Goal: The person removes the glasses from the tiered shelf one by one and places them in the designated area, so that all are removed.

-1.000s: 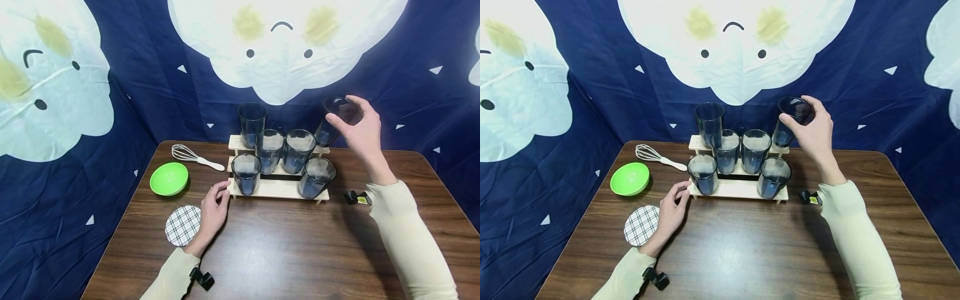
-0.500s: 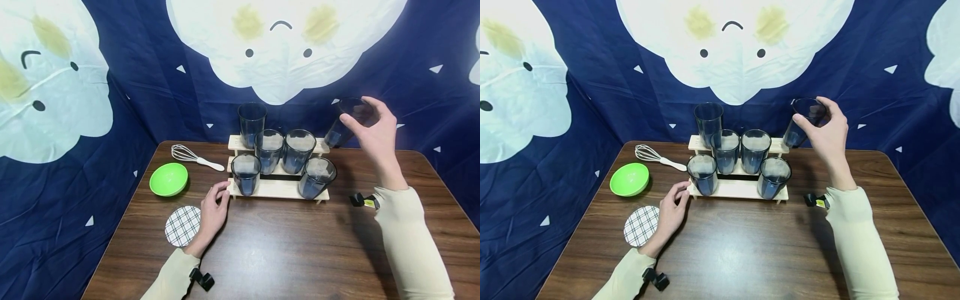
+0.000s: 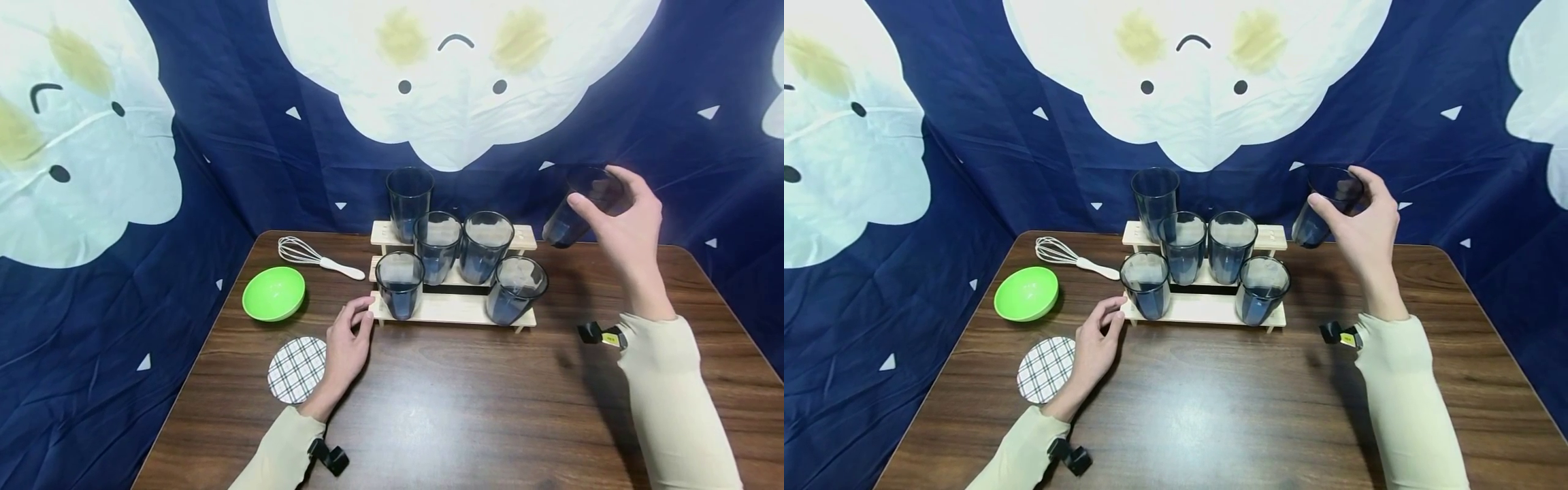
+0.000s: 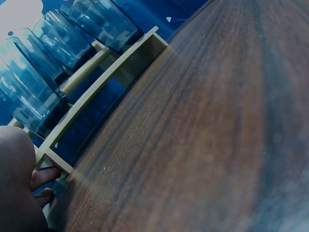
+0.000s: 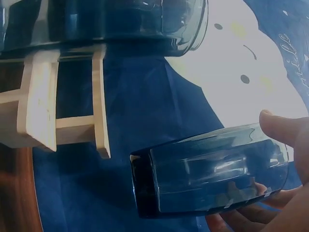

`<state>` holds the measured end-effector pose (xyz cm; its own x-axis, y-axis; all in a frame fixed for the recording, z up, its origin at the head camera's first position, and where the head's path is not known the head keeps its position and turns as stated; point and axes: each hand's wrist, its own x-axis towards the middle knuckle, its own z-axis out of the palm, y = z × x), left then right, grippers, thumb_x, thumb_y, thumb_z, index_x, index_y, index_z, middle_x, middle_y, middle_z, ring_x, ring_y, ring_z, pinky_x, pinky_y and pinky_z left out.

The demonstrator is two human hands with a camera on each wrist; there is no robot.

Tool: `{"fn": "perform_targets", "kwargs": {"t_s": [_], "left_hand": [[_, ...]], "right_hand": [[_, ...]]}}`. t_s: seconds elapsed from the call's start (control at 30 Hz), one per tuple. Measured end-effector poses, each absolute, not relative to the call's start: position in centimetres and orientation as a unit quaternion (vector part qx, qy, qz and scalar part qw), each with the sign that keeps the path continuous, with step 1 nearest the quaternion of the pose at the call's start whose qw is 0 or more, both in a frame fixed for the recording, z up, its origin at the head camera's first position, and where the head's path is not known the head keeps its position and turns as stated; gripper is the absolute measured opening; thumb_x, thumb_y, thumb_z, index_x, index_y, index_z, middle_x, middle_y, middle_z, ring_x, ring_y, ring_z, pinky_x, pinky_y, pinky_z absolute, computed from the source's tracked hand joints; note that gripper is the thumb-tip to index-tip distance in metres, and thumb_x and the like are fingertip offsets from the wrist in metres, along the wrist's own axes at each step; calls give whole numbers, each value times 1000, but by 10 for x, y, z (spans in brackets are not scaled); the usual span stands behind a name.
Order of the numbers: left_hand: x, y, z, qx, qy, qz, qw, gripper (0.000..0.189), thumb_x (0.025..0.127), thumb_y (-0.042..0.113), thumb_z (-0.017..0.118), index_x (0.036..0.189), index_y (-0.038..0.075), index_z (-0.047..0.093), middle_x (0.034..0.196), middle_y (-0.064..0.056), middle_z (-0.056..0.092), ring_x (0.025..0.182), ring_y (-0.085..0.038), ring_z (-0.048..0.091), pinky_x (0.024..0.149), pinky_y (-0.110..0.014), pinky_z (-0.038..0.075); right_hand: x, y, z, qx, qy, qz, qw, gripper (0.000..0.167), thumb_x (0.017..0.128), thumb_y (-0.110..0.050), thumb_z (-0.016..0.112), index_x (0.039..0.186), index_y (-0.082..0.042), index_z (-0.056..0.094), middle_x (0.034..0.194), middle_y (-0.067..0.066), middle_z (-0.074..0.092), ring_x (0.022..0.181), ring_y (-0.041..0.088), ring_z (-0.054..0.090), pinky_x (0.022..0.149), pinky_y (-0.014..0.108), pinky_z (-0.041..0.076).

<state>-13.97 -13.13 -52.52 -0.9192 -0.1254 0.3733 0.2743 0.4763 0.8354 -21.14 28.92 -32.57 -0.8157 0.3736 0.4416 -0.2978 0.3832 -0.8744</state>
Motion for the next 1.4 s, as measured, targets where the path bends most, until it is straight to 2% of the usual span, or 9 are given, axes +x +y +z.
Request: {"fn": "perform_targets", "kwargs": {"t_s": [0.1,0.33,0.57,0.63,0.77,1.0,1.13,1.2,1.4], "left_hand": [[-140,-131,-525,-44,-836,-510,199,23,109,17,69,131,19,76,128,-4,79,109,-15,81,105,-30,51],[-136,-128,-516,-50,-823,-528,203,24,107,13,69,130,12,76,127,-12,79,108,-27,82,104,-50,56],[-139,-131,-524,-50,-830,-518,202,24,108,14,70,131,17,76,127,-6,80,108,-19,82,106,-36,53],[-140,-132,-526,-53,-830,-517,204,24,109,15,70,131,17,76,128,-8,79,108,-20,82,107,-36,53],[-139,-131,-524,-54,-825,-524,203,24,108,15,69,131,15,76,128,-12,78,108,-25,82,106,-47,56],[-139,-130,-521,-43,-833,-516,195,24,108,15,70,131,16,76,128,-7,79,109,-18,81,106,-38,53],[-136,-126,-512,-36,-827,-530,183,25,107,10,70,131,11,75,129,-12,79,111,-27,81,106,-53,55],[-135,-126,-510,-31,-827,-534,174,26,107,9,69,132,10,75,130,-12,78,112,-28,81,108,-55,54],[-135,-127,-514,-44,-826,-525,200,23,107,13,69,130,13,77,127,-13,78,107,-25,82,101,-44,58]], "right_hand": [[-210,292,-328,-32,-784,542,300,65,87,-9,92,148,-12,68,110,-15,71,99,3,67,87,15,50],[-208,296,-336,-53,-805,523,274,68,89,-11,91,151,-8,65,107,-19,69,96,-2,65,86,13,49],[-206,299,-348,-76,-818,507,259,70,89,-16,92,153,-8,64,109,-19,67,97,-2,62,85,13,47],[-206,300,-351,-78,-821,504,256,72,89,-17,93,153,-8,63,109,-19,66,97,-1,61,85,14,46],[-205,303,-357,-82,-829,492,253,73,87,-19,93,154,-8,64,110,-20,64,98,-1,59,85,16,44],[-204,306,-367,-98,-831,486,252,75,87,-20,94,154,-8,64,115,-16,65,101,0,56,84,17,41],[-204,308,-371,-98,-821,506,247,74,86,-17,94,153,-8,64,116,-14,67,103,1,59,86,16,43],[-203,308,-373,-101,-815,515,245,73,86,-16,94,153,-8,64,116,-15,67,103,1,59,86,16,44],[-204,309,-378,-108,-823,503,240,75,86,-17,94,155,-7,63,125,-4,69,102,1,58,85,16,44]]}}
